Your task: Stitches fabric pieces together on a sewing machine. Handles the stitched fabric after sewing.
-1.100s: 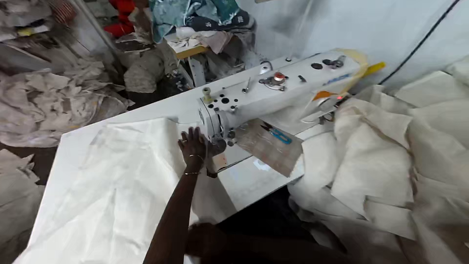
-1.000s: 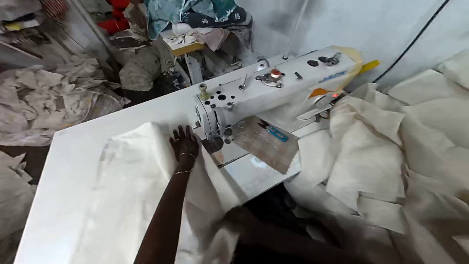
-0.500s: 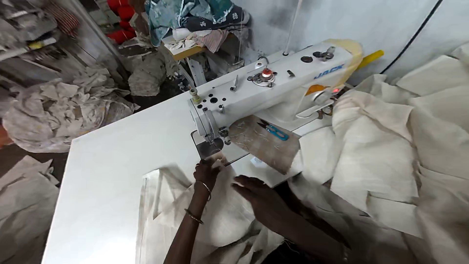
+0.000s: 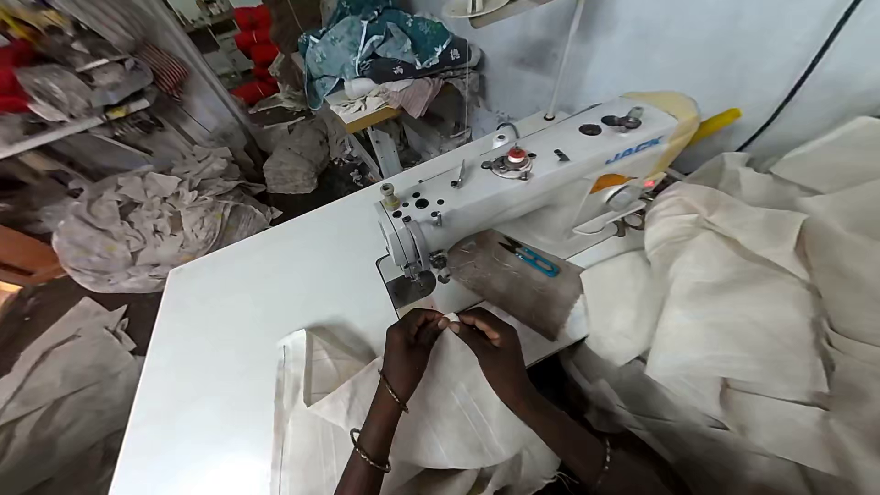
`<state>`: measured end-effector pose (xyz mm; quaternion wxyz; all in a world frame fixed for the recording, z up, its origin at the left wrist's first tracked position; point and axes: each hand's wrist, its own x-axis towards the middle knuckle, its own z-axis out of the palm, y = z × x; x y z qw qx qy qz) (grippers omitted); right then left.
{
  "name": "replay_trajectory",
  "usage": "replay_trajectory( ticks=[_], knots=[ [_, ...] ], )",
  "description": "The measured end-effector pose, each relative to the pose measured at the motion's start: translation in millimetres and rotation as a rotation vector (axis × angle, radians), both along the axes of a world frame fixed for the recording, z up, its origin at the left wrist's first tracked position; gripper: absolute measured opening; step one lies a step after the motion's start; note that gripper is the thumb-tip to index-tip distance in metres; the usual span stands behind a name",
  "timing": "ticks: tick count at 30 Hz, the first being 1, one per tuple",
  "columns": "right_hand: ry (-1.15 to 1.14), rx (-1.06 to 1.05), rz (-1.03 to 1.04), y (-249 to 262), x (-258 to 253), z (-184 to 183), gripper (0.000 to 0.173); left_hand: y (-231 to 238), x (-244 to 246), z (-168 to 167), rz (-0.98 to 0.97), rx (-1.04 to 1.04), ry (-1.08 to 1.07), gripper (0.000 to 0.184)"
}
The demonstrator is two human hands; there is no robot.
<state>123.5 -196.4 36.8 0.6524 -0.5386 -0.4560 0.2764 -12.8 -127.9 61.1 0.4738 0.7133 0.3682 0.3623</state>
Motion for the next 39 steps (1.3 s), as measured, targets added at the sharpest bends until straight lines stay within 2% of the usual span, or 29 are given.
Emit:
replay_trajectory(
  ticks=[2,5,10,16,21,25,27,29,31,33,36,38,39],
  knots=[
    [-0.148,0.176,-0.106,-2,-7,-6,0.013,-6,1,7,0.077,-0.124,-0.033,0.011],
    [-0.430,0.364,-0.225,3,-10,-10,0.013,-11,0,21,0.110,-0.267,-0.048,0.014],
    [-0.724,0.497,-0.204,9,-1,-7,0.012,-13,-4,25,0.062,-0.238,-0.011,0.018],
    [-0.813,0.416,-0.123,9,0,-8,0.015,-15,1,15,0.105,-0.166,0.009,0.022],
    [-0.838,0.364,-0.057,0,0,-16,0.017,-12,-8,12,0.033,-0.136,0.082,0.019],
    [-0.943,0.400,-0.027,-33,13,-45,0.014,-11,-8,12,0.148,0.054,0.132,0.017],
    [-0.967,0.361,0.025,-53,24,-70,0.014,-2,-13,9,0.187,0.036,0.051,0.015],
    [-0.859,0.275,0.007,-61,33,-79,0.015,3,-13,8,0.136,-0.011,-0.065,0.015],
    [-0.663,0.144,-0.061,-54,33,-50,0.021,0,-8,9,0.062,-0.024,-0.124,0.016],
    [-0.380,0.005,-0.006,-37,25,-9,0.023,-7,2,8,0.009,-0.008,-0.128,0.016],
    [0.138,-0.109,0.114,-11,6,22,0.015,-9,12,9,-0.011,0.067,-0.135,0.016],
    [0.326,-0.128,0.092,-6,-6,31,0.013,-5,4,19,-0.038,0.067,-0.076,0.017],
    [0.332,-0.098,0.061,-6,-10,30,0.013,-3,-5,25,-0.078,0.077,-0.019,0.019]
  ],
)
